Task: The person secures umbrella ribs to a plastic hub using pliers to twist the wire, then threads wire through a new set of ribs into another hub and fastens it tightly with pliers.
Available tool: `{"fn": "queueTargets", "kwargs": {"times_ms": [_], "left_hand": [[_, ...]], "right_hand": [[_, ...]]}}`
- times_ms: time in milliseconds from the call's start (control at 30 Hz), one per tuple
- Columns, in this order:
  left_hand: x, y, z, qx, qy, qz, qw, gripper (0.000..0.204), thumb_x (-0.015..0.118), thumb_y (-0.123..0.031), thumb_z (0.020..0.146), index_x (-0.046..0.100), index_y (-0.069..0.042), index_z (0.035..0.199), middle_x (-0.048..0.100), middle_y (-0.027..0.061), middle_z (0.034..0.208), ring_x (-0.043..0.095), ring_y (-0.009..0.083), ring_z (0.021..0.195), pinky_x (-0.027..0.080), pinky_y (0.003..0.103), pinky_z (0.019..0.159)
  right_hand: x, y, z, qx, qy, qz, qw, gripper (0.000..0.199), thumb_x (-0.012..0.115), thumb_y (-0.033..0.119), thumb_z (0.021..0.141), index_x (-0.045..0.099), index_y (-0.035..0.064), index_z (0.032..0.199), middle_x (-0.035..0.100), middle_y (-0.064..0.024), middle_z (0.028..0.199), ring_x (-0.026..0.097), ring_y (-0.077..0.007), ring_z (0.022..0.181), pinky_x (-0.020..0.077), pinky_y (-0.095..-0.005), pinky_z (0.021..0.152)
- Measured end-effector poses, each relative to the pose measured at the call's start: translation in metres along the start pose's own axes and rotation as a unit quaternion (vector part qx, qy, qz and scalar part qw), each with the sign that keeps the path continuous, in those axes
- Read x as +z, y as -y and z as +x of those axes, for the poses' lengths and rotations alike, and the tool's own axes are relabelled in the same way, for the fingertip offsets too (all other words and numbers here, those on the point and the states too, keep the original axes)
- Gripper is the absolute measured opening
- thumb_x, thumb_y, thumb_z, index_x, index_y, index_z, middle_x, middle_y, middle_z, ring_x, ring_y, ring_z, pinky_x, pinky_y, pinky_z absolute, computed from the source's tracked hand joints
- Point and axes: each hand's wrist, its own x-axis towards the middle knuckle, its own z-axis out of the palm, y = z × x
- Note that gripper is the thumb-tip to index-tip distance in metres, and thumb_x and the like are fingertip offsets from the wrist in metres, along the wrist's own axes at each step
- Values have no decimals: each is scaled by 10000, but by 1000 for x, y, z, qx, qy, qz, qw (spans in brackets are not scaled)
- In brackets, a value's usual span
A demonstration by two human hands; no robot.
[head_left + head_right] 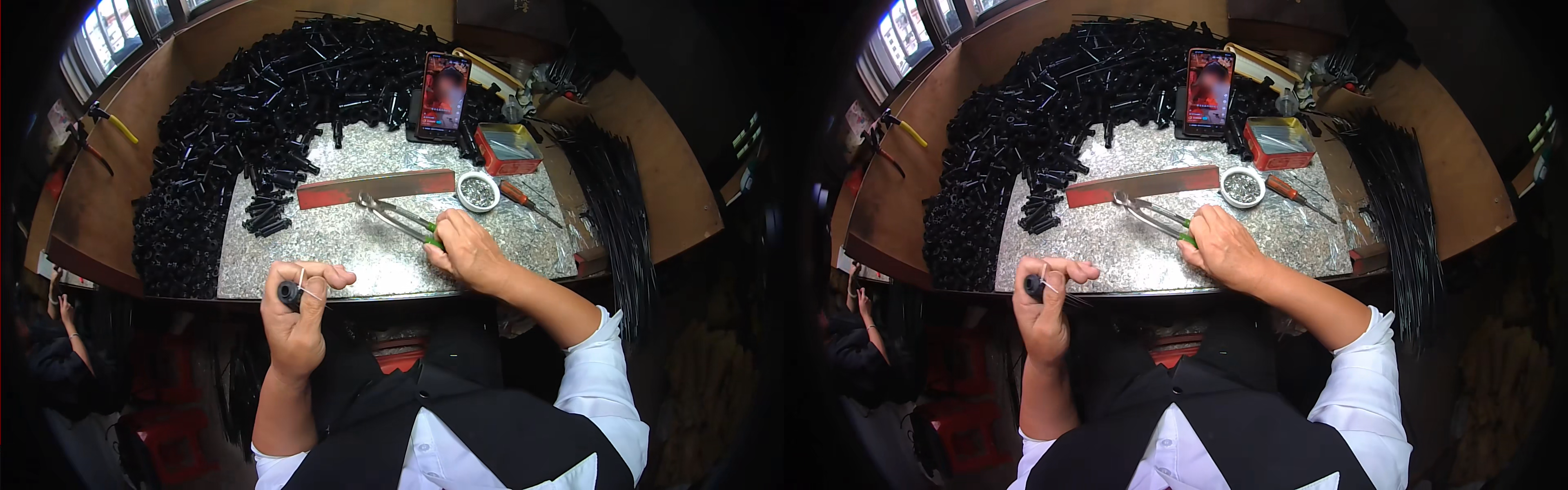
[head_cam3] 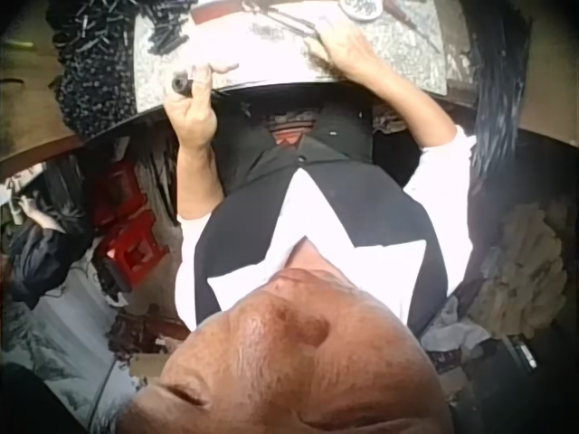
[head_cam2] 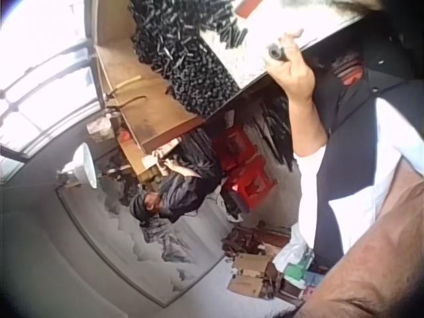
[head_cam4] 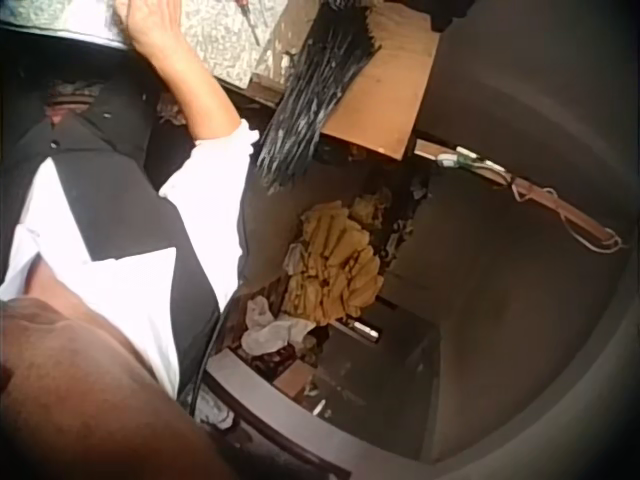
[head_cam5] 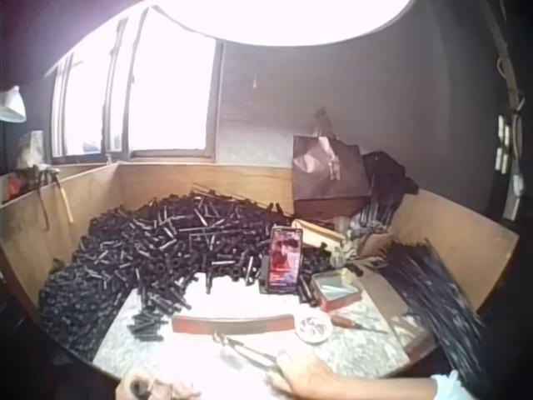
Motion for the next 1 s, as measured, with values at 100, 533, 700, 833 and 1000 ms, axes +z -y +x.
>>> {"fn": "queueTargets", "kwargs": {"times_ms": [100, 533, 700, 833, 1000], "left_hand": [[1, -6, 5, 34, 10, -4, 999, 109, 468, -61, 963, 384, -36, 899, 610, 120, 811, 641, 218, 822, 477, 415, 872], [-4, 45, -16, -96, -21, 33, 995, 213, 572, -92, 923, 380, -80, 831, 436, -35, 636, 377, 19, 553, 316, 192, 489], [-7, 45, -19, -103, -39, 46, 993, 202, 576, -101, 922, 387, -79, 853, 415, -42, 632, 376, 18, 560, 308, 191, 498], [-8, 45, -23, -61, -3, 77, 995, 169, 530, -107, 946, 364, -78, 951, 423, -20, 597, 375, 36, 481, 295, 196, 439], [-10, 41, -25, -114, 17, 50, 992, 348, 614, -87, 891, 357, -46, 1123, 416, -40, 587, 365, 28, 488, 305, 190, 462]], "right_hand": [[-9, 3, -1, 20, -33, 121, 992, 265, 662, 201, 821, 474, 18, 784, 485, -128, 798, 515, -282, 736, 430, -385, 649], [-48, 36, 7, -4, -3, 183, 983, 403, 793, 139, 704, 400, 55, 663, 571, -105, 787, 545, -222, 621, 425, -311, 556], [-56, 33, 14, -102, -97, -26, 990, 281, 719, 175, 727, 503, 34, 839, 522, -135, 989, 533, -306, 906, 422, -423, 803], [-62, 37, 17, -128, -110, -163, 972, 301, 690, 219, 757, 556, 20, 940, 491, -126, 1193, 464, -299, 1179, 299, -522, 1034], [-61, 41, 20, -147, -126, -211, 958, 282, 637, 235, 798, 588, 28, 983, 473, -96, 1247, 409, -268, 1272, 196, -581, 1104]]}}
